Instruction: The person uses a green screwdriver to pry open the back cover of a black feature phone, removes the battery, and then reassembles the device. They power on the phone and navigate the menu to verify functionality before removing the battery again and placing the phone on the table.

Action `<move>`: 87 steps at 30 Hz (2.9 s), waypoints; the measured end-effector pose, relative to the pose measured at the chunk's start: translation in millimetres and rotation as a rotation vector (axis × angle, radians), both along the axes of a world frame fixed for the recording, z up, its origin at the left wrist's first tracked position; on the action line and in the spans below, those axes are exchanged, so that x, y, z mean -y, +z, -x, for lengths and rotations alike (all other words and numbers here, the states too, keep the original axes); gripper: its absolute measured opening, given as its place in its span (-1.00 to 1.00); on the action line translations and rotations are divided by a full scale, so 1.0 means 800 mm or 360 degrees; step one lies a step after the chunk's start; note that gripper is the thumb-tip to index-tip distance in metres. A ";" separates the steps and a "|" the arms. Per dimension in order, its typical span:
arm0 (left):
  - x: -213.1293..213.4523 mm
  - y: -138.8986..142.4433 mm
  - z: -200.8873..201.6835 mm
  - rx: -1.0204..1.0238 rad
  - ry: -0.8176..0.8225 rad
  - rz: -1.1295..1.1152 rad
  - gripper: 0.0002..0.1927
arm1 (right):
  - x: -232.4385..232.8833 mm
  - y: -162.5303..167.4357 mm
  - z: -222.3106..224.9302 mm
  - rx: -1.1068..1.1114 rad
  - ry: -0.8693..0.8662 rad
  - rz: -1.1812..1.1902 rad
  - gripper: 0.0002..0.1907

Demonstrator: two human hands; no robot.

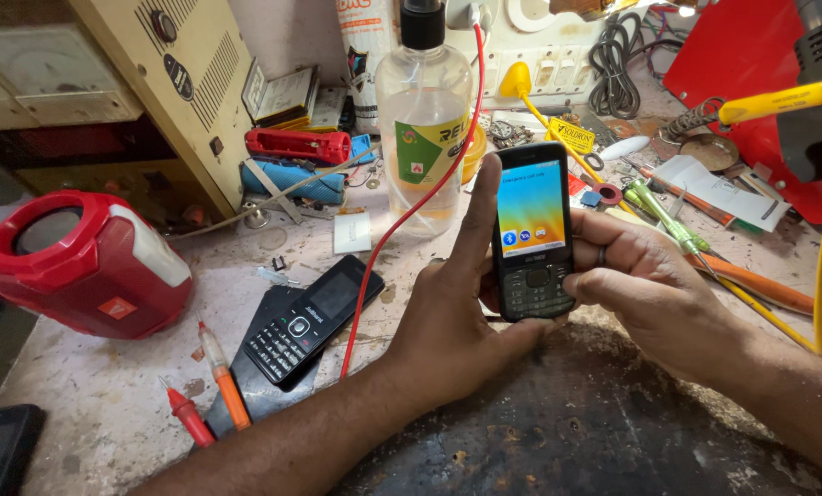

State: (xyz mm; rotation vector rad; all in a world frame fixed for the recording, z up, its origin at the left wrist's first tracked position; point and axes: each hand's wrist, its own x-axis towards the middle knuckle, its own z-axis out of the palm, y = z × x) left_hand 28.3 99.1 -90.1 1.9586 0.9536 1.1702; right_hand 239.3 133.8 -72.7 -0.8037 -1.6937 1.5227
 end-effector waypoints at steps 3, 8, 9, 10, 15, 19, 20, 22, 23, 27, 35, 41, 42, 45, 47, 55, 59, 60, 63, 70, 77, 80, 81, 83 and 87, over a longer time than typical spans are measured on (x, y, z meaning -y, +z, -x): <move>0.000 -0.001 0.000 0.0030 -0.0011 0.0002 0.33 | -0.001 -0.002 0.000 0.0016 -0.0007 0.0003 -0.31; 0.000 -0.001 0.000 0.0034 -0.0021 0.0010 0.34 | -0.002 -0.004 -0.001 -0.0005 -0.0013 0.0000 -0.31; 0.000 -0.001 0.000 0.0038 -0.0024 0.0004 0.34 | -0.002 -0.004 -0.001 0.0004 -0.0022 0.0002 -0.30; 0.000 -0.001 0.000 0.0042 -0.0028 -0.0002 0.34 | -0.002 -0.003 0.000 0.0013 -0.0033 0.0003 -0.30; 0.000 -0.002 -0.002 0.0007 0.0007 0.0012 0.35 | 0.000 -0.004 0.005 0.0015 -0.0109 0.0002 -0.35; 0.000 -0.004 -0.003 -0.0002 0.0003 -0.0057 0.35 | 0.007 -0.008 0.013 -0.0028 -0.0199 0.0031 -0.36; 0.000 -0.004 -0.003 -0.0007 -0.0004 -0.0074 0.35 | 0.008 -0.009 0.015 -0.0085 -0.0184 0.0037 -0.36; 0.000 -0.005 -0.003 -0.0039 0.0007 -0.0074 0.34 | 0.009 -0.010 0.017 -0.0058 -0.0234 0.0067 -0.36; 0.001 -0.004 -0.003 -0.0054 0.0013 -0.0074 0.34 | 0.010 -0.010 0.018 -0.0045 -0.0258 0.0081 -0.37; 0.001 -0.002 -0.003 -0.0045 0.0023 -0.0049 0.35 | 0.007 -0.009 0.015 -0.0048 -0.0193 0.0035 -0.35; -0.001 -0.001 -0.001 -0.0012 0.0027 0.0021 0.36 | -0.002 -0.006 -0.001 -0.0135 -0.0014 0.0097 -0.31; -0.001 -0.002 -0.001 0.0017 0.0009 -0.0010 0.35 | -0.002 -0.009 -0.001 -0.0123 -0.0055 0.0071 -0.33; -0.001 -0.002 0.000 0.0011 0.0010 -0.0003 0.35 | -0.003 -0.009 -0.002 -0.0117 -0.0055 0.0076 -0.33; -0.001 -0.001 0.000 0.0004 0.0005 0.0003 0.34 | -0.003 -0.009 -0.003 -0.0111 -0.0057 0.0089 -0.35; 0.000 -0.001 0.000 0.0011 -0.0004 -0.0008 0.34 | -0.004 -0.011 -0.003 -0.0122 -0.0059 0.0098 -0.35; 0.000 0.000 -0.001 0.0006 0.0007 -0.0006 0.33 | -0.005 -0.015 -0.001 -0.0172 -0.0058 0.0040 -0.40; 0.000 0.000 -0.001 0.0023 0.0003 -0.0001 0.33 | -0.005 -0.016 -0.002 -0.0173 -0.0058 0.0028 -0.40; 0.000 0.000 -0.002 0.0021 0.0001 -0.0010 0.33 | -0.005 -0.016 -0.003 -0.0167 -0.0059 0.0030 -0.40; 0.000 0.000 -0.001 0.0014 0.0000 -0.0020 0.33 | -0.005 -0.018 -0.004 -0.0151 -0.0070 0.0036 -0.39; 0.000 -0.001 -0.002 -0.0020 0.0030 0.0004 0.34 | -0.002 -0.015 0.004 -0.0086 -0.0118 -0.0008 -0.40; 0.003 -0.007 -0.004 -0.0111 0.0042 -0.0158 0.31 | 0.010 -0.014 0.023 -0.0015 -0.0360 0.0039 -0.43; 0.003 -0.008 -0.003 -0.0144 0.0053 -0.0193 0.31 | 0.012 -0.015 0.027 -0.0091 -0.0366 0.0042 -0.45; 0.003 -0.009 -0.004 -0.0146 0.0058 -0.0192 0.31 | 0.013 -0.015 0.027 -0.0084 -0.0372 0.0045 -0.45; 0.003 -0.009 -0.004 -0.0148 0.0069 -0.0191 0.32 | 0.013 -0.015 0.027 -0.0068 -0.0380 0.0051 -0.46; 0.004 -0.009 -0.003 -0.0152 0.0083 -0.0230 0.32 | 0.013 -0.015 0.028 -0.0018 -0.0439 0.0074 -0.44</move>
